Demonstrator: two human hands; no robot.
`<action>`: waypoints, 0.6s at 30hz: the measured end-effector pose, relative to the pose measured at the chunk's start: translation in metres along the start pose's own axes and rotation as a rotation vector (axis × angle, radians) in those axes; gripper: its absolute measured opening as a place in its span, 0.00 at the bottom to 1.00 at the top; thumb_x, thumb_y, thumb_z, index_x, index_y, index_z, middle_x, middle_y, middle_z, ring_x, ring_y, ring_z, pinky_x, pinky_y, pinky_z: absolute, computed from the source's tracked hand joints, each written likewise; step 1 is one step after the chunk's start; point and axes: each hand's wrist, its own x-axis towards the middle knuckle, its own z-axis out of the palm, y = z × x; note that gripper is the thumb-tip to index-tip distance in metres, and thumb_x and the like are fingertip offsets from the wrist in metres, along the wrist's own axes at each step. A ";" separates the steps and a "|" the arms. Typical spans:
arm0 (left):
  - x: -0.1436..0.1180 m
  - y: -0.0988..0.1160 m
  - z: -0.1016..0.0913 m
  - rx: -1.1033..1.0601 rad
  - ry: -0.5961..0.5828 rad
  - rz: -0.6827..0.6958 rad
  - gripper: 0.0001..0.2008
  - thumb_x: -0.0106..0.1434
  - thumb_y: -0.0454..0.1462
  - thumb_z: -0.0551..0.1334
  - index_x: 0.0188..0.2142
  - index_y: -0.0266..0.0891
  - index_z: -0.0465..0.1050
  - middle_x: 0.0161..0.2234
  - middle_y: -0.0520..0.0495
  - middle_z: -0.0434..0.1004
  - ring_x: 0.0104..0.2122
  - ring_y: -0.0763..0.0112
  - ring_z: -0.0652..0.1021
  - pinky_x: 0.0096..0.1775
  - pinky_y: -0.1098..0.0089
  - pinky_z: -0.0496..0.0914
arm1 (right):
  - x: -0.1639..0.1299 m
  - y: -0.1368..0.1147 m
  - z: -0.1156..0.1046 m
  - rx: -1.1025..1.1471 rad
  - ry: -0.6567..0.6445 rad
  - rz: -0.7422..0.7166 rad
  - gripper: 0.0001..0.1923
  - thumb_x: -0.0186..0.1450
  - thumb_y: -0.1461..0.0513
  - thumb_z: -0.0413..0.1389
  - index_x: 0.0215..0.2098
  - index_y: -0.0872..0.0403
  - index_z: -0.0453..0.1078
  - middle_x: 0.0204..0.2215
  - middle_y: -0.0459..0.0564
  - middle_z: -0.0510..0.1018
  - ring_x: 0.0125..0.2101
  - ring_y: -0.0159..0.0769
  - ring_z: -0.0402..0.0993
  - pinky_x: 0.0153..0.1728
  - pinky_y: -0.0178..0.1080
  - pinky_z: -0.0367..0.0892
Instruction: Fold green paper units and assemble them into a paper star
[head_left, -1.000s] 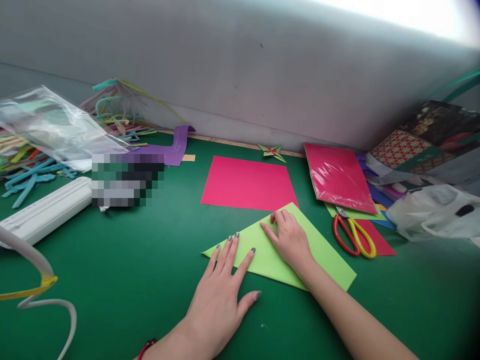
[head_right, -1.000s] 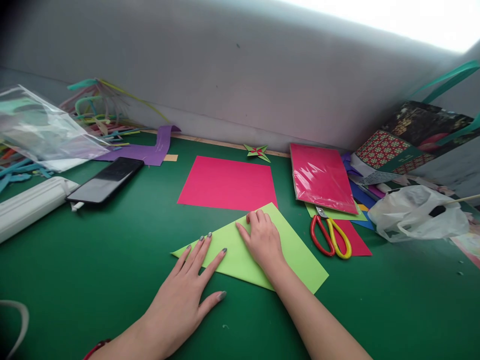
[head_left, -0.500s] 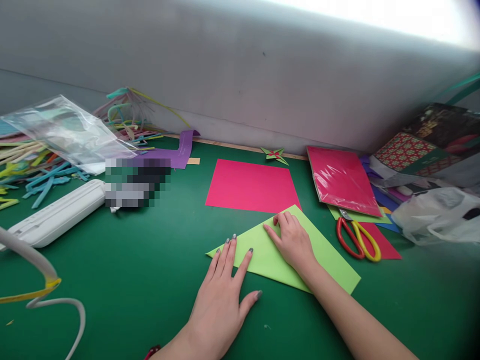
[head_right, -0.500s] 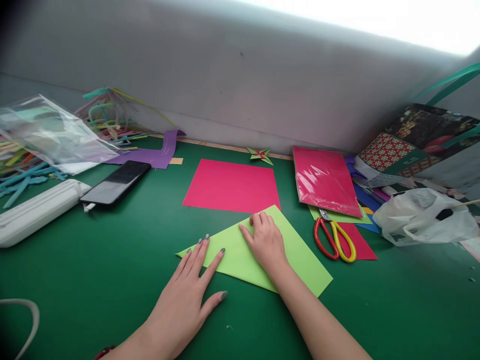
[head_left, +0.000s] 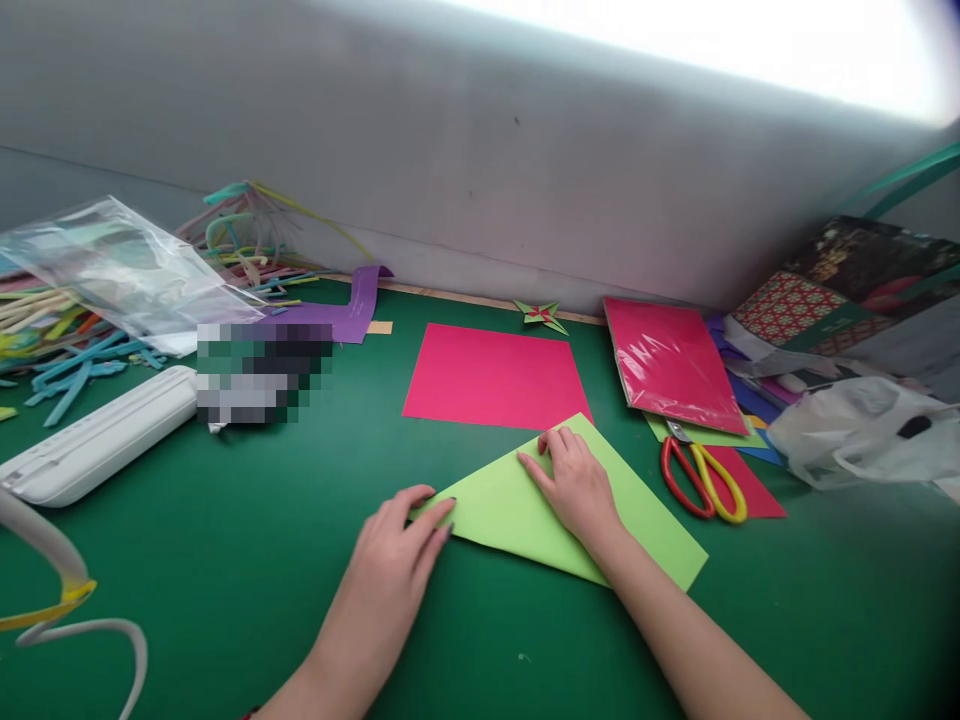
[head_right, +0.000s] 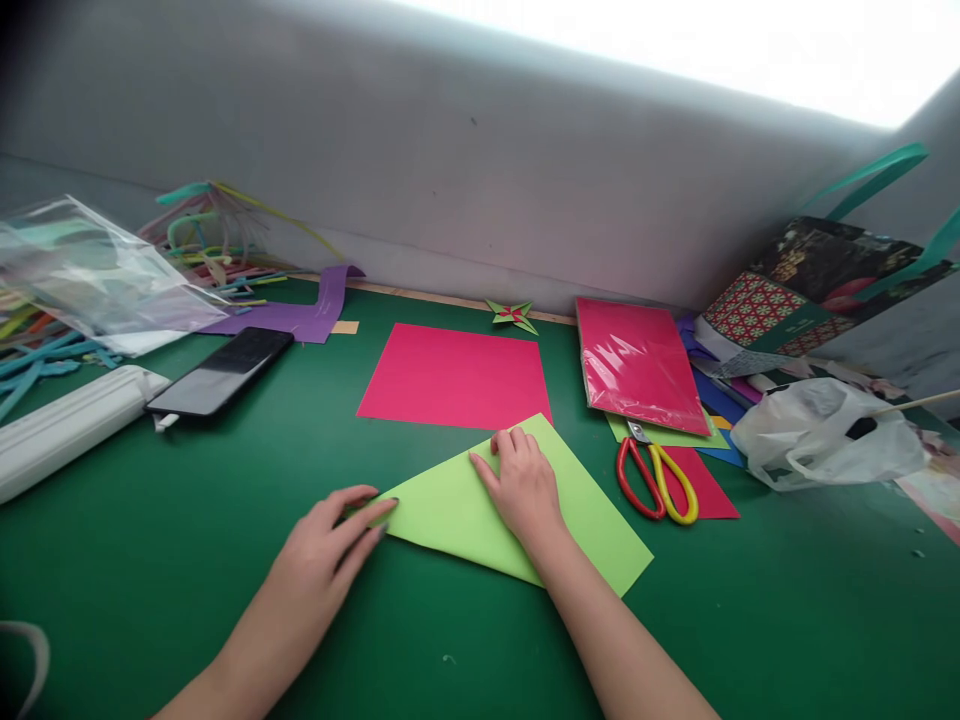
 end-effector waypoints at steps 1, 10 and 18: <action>0.003 -0.004 -0.004 -0.036 0.006 -0.058 0.15 0.65 0.41 0.47 0.44 0.47 0.70 0.44 0.47 0.69 0.42 0.63 0.72 0.40 0.63 0.69 | 0.000 0.000 0.000 0.006 -0.006 0.004 0.14 0.64 0.51 0.44 0.31 0.52 0.59 0.28 0.48 0.66 0.30 0.36 0.63 0.26 0.36 0.58; 0.012 -0.018 -0.017 -0.210 -0.041 -0.265 0.12 0.62 0.43 0.51 0.34 0.44 0.70 0.32 0.50 0.71 0.32 0.66 0.71 0.34 0.66 0.66 | 0.000 0.002 -0.002 0.115 0.016 0.029 0.15 0.62 0.49 0.46 0.30 0.52 0.59 0.27 0.47 0.67 0.30 0.35 0.65 0.25 0.35 0.58; 0.016 -0.023 -0.018 -0.166 -0.082 -0.283 0.12 0.62 0.43 0.50 0.31 0.44 0.70 0.29 0.51 0.71 0.30 0.67 0.72 0.29 0.69 0.66 | 0.005 0.006 -0.006 0.256 -0.048 0.097 0.15 0.58 0.48 0.51 0.28 0.51 0.58 0.25 0.45 0.67 0.28 0.34 0.65 0.24 0.34 0.58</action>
